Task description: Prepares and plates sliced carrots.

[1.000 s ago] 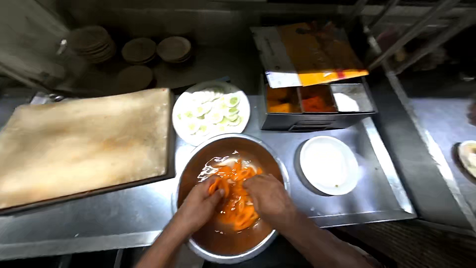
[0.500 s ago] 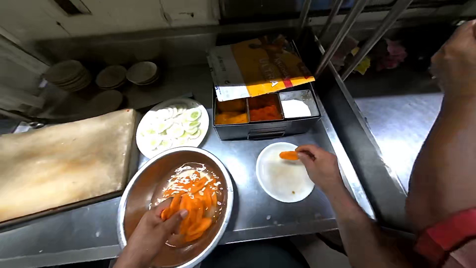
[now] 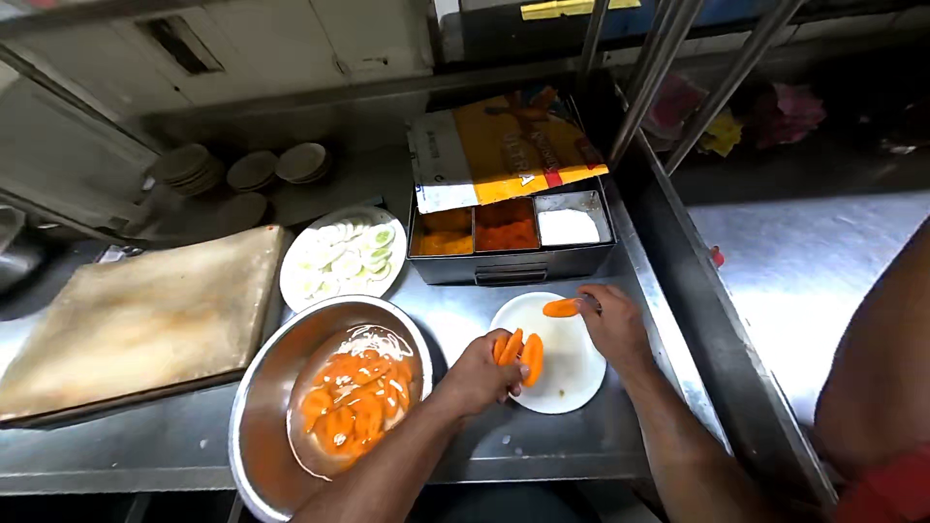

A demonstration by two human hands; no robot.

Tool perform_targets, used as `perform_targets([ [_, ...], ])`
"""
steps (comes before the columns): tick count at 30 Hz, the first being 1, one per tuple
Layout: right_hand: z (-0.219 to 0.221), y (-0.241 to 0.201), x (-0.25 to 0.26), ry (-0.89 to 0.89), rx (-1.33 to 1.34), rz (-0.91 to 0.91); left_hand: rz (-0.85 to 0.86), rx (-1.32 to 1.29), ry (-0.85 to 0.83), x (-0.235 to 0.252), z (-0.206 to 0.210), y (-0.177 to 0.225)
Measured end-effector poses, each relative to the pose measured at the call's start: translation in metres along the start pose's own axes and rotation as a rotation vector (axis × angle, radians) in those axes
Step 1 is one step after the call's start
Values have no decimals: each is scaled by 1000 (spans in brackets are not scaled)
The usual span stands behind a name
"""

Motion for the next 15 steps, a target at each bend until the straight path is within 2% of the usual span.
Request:
perform_targets([
  [3,-18,-23,-16,27,140,-74,-17,-24,-20,16,5,1],
  [8,-1,-54,-53,-167,486,15,-25,106,-83,17,17,-3],
  [11,-4,-43,-54,-92,495,131,-57,74,-77,17,18,-11],
  [15,-12,-25,-32,-35,363,208,-110,-144,-94,7,19,-18],
])
Point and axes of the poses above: each hand's wrist, its own x-axis towards the middle knuckle, its own z-axis out of the palm, y = z × x, the point moved 4 cm from there along x, towards the middle knuckle, and after that the axes turned 11 degrees about -z, right-handed, at the moved point
